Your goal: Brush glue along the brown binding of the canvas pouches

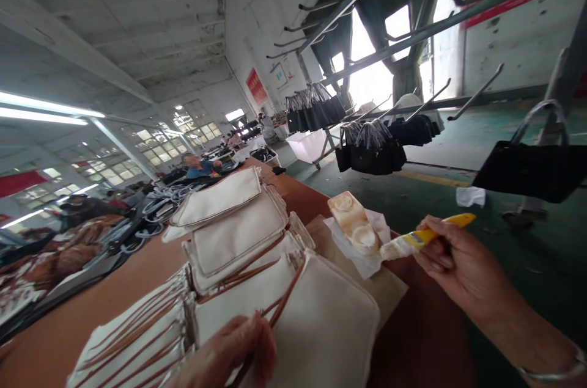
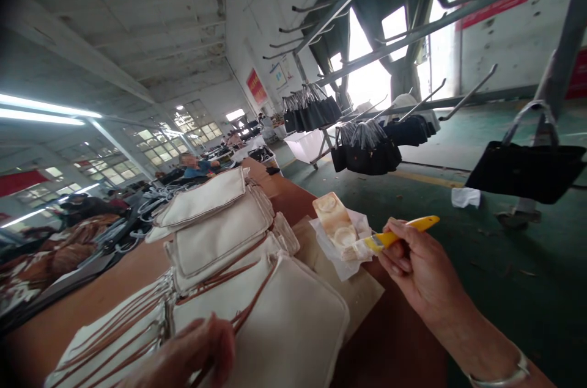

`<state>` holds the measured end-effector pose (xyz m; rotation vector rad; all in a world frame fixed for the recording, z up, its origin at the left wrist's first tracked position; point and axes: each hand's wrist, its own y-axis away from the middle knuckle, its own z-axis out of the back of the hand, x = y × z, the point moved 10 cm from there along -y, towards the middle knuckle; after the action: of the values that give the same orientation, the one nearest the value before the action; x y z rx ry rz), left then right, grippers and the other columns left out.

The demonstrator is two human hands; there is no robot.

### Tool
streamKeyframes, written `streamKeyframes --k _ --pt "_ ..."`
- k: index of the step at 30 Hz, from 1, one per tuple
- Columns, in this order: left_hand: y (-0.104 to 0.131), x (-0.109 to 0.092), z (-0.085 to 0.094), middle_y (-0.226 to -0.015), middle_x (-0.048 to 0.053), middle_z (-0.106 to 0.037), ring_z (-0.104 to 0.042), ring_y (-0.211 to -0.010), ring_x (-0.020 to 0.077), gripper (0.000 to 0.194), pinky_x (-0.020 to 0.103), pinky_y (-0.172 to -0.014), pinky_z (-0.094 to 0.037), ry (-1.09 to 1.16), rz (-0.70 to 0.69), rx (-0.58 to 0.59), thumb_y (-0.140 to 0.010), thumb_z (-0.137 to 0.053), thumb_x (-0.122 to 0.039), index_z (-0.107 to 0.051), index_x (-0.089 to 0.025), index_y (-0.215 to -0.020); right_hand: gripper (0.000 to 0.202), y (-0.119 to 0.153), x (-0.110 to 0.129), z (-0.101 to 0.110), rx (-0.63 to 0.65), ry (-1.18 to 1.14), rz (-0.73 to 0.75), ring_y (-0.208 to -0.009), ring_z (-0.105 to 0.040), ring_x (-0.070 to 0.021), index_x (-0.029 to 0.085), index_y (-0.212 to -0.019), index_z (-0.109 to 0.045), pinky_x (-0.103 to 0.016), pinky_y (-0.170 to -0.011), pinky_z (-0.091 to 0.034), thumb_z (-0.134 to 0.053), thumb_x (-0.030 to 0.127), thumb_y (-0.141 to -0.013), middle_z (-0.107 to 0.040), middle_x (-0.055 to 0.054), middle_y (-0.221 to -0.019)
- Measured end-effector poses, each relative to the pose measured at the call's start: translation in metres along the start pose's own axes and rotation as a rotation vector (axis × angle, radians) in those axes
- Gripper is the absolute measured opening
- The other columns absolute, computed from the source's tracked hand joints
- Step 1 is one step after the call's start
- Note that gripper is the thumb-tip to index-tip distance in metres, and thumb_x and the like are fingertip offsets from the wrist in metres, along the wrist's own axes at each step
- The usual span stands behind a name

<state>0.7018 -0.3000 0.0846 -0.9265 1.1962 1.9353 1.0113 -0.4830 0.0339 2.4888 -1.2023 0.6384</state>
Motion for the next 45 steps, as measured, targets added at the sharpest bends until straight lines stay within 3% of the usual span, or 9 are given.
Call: streamKeyframes --k 5,9,12,19,24,31,38,41,45 --pt "-0.043 0.093 -0.008 -0.062 0.000 -0.058 -0.055 -0.063 0.0174 0.053 0.026 -0.060 -0.040 -0.349 0.189 -0.117 -0.077 -0.048 -0.069 -0.057 -0.018 -0.065 0.026 0.001 -0.039 0.025 -0.044 0.045 -0.063 -0.039 -0.027 -0.0045 0.015 -0.063 -0.055 -0.017 -0.035 -0.029 -0.072 0.024 -0.081 -0.039 0.005 -0.049" --pt "-0.072 0.087 0.012 -0.081 0.003 -0.061 -0.056 -0.079 0.0199 0.032 0.028 -0.072 -0.041 -0.567 0.061 -0.543 -0.080 -0.051 -0.049 -0.056 -0.018 -0.076 0.020 0.000 -0.063 0.041 -0.069 0.127 -0.076 -0.039 -0.026 -0.0038 0.014 -0.073 -0.062 -0.016 -0.036 -0.027 -0.075 0.029 -0.080 -0.041 0.006 -0.048" --pt "-0.089 0.082 0.018 -0.091 0.008 -0.063 -0.057 -0.088 0.0231 0.028 0.032 -0.081 -0.040 -0.572 0.050 -0.674 -0.081 -0.051 -0.043 -0.058 -0.016 -0.086 0.023 0.003 -0.076 0.044 -0.101 0.173 -0.077 -0.038 -0.026 -0.0036 0.015 -0.076 -0.062 -0.015 -0.037 -0.026 -0.078 0.032 -0.077 -0.041 0.007 -0.046" --pt "-0.116 0.096 -0.005 -0.067 0.002 -0.066 -0.059 -0.067 0.0198 0.037 0.027 -0.060 -0.040 -0.375 0.087 -0.463 -0.082 -0.049 -0.047 -0.069 -0.016 -0.074 0.035 0.003 -0.102 0.027 -0.056 0.362 -0.052 -0.038 -0.027 -0.0046 0.017 -0.073 -0.054 -0.018 -0.037 -0.026 -0.079 0.043 -0.072 -0.040 0.008 -0.047" --pt "-0.113 0.096 -0.031 -0.077 0.001 -0.071 -0.060 -0.071 0.0183 0.038 0.025 -0.062 -0.044 -0.161 0.005 -0.349 -0.079 -0.055 -0.046 -0.072 -0.015 -0.092 0.038 -0.001 -0.118 0.006 0.005 0.461 -0.057 -0.038 -0.029 -0.0067 0.017 -0.076 -0.054 -0.019 -0.036 -0.021 -0.075 0.048 -0.072 -0.040 0.008 -0.048" --pt "-0.095 0.086 -0.042 -0.077 0.003 -0.061 -0.059 -0.076 0.0195 0.034 0.027 -0.068 -0.045 -0.163 -0.163 -0.407 -0.077 -0.059 -0.047 -0.073 -0.017 -0.081 0.028 0.003 -0.110 -0.036 0.239 0.825 0.173 -0.054 -0.045 -0.0160 0.018 -0.072 -0.058 -0.028 -0.052 -0.039 -0.071 0.042 -0.079 -0.052 0.000 -0.059" --pt "-0.084 0.070 -0.051 -0.071 0.003 -0.057 -0.056 -0.070 0.0167 0.040 0.024 -0.065 -0.043 -0.273 -0.252 -0.411 -0.083 -0.053 -0.054 -0.072 -0.018 -0.078 0.026 0.007 -0.106 -0.032 0.241 0.807 0.106 -0.046 -0.034 -0.0142 0.021 -0.079 -0.054 -0.026 -0.045 -0.030 -0.057 0.045 -0.090 -0.038 0.006 -0.051" --pt "-0.078 0.061 -0.056 -0.065 0.002 -0.053 -0.053 -0.062 0.0132 0.043 0.021 -0.057 -0.040 -0.360 -0.330 -0.457 -0.086 -0.051 -0.054 -0.069 -0.018 -0.070 0.025 0.014 -0.103 -0.044 0.343 0.919 0.205 -0.054 -0.045 -0.0164 0.020 -0.073 -0.056 -0.027 -0.054 -0.037 -0.063 0.039 -0.087 -0.050 0.001 -0.059" --pt "-0.064 0.051 -0.068 -0.070 0.004 -0.058 -0.056 -0.059 0.0119 0.039 0.018 -0.052 -0.041 -0.485 -0.480 -0.527 -0.091 -0.047 -0.050 -0.071 -0.021 -0.083 0.022 0.003 -0.084 -0.033 0.235 0.933 0.302 -0.062 -0.050 -0.0193 0.019 -0.075 -0.060 -0.029 -0.059 -0.041 -0.064 0.038 -0.086 -0.056 -0.002 -0.065"
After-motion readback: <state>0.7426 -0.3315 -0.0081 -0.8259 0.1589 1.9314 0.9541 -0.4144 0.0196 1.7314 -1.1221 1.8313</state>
